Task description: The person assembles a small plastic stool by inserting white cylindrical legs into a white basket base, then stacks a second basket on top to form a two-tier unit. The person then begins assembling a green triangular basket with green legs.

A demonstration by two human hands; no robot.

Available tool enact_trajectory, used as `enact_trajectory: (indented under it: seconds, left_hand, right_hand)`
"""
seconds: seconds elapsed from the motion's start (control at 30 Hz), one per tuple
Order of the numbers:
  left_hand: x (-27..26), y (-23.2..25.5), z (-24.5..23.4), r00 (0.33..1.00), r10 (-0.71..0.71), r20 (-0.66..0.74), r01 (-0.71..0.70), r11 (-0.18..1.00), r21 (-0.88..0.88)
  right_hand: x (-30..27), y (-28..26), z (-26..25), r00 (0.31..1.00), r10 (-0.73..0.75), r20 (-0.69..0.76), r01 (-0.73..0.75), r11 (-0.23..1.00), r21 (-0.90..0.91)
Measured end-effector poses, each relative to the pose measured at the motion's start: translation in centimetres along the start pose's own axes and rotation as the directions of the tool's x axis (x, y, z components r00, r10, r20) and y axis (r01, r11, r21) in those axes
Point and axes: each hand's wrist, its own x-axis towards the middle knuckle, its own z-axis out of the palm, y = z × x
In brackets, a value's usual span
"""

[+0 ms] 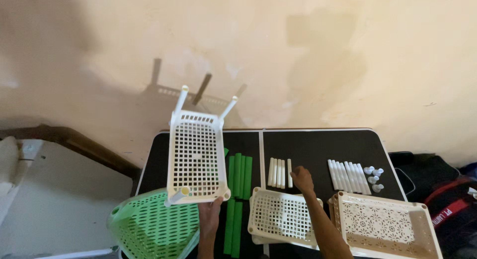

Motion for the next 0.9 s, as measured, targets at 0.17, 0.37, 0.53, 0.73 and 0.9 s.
enact_trajectory:
  seconds: [0.17, 0.37, 0.53, 0.73, 0.9]
  left_hand:
    - [-2.7, 0.8, -0.4, 0.987, -0.061, -0.15, 0.061, 0.998, -0.007]
    - [-3.9, -0.5, -0.2, 0.961, -0.124, -0.245, 0.109, 0.991, -0.077]
    - [-4.1, 0.4, 0.6, 0.935, -0.231, -0.269, 0.188, 0.966, -0.177]
    - [-2.5, 3.1, 1.2, 0.99, -0.042, -0.135, -0.005, 0.944, -0.33]
    - [2.1, 5.6, 1.8, 0.981, 0.19, -0.047, -0.188, 0.849, -0.494]
  right_hand:
    - [-1.5, 0.7, 1.5, 0.994, 0.101, 0.051, -0.092, 0.983, -0.157]
    - [-1.4, 0.5, 2.0, 0.982, 0.17, 0.084, -0.148, 0.964, -0.223]
    - [-0.8, 1.3, 2.3, 0.988, 0.13, 0.089, -0.106, 0.966, -0.235]
    - [1.5, -0.2, -0.1, 0.978, -0.187, -0.096, 0.206, 0.943, 0.262]
    - [0.3, -6.5, -7.5, 0.897, -0.406, -0.175, 0.41, 0.615, 0.674]
